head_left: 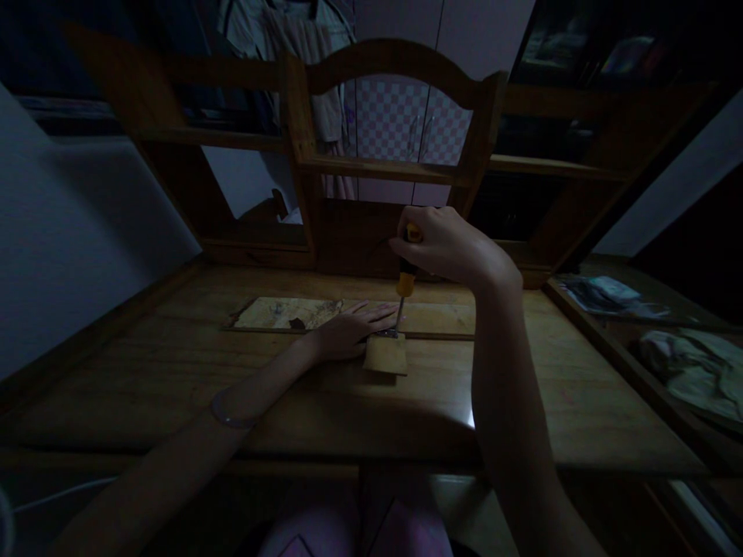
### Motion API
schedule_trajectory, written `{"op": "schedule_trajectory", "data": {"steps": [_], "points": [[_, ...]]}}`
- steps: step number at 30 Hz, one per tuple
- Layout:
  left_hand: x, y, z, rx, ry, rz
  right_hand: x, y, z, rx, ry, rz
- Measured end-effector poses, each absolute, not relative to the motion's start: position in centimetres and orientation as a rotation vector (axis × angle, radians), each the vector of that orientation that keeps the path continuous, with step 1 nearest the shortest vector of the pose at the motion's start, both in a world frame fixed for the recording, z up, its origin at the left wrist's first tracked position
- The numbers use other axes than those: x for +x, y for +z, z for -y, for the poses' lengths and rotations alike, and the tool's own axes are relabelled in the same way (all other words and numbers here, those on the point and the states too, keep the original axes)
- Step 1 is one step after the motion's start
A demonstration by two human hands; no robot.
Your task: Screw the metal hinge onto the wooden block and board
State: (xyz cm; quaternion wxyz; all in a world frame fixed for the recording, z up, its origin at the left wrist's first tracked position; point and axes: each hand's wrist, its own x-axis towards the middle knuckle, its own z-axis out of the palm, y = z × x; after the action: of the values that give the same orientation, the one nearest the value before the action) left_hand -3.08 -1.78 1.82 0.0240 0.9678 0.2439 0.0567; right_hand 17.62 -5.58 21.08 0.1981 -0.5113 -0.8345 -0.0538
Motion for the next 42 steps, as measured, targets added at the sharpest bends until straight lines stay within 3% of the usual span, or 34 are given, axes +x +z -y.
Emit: {"op": "schedule_trajectory", "data": {"steps": [27,37,42], "points": [[-3.14,1.38,1.69,3.018,0.230,-0.730,18.19,20.97,5.41,-1.338,-0.021,2.388],[-3.04,1.73,1.73,3.019,0.132,-0.758,17.95,20.61,5.26,-1.415,-0.166,2.331],[-3.02,1.78,1.75,2.995,0.158,-0.738,18.09,21.21,5.98,-1.436,-0.032,2.323]]}}
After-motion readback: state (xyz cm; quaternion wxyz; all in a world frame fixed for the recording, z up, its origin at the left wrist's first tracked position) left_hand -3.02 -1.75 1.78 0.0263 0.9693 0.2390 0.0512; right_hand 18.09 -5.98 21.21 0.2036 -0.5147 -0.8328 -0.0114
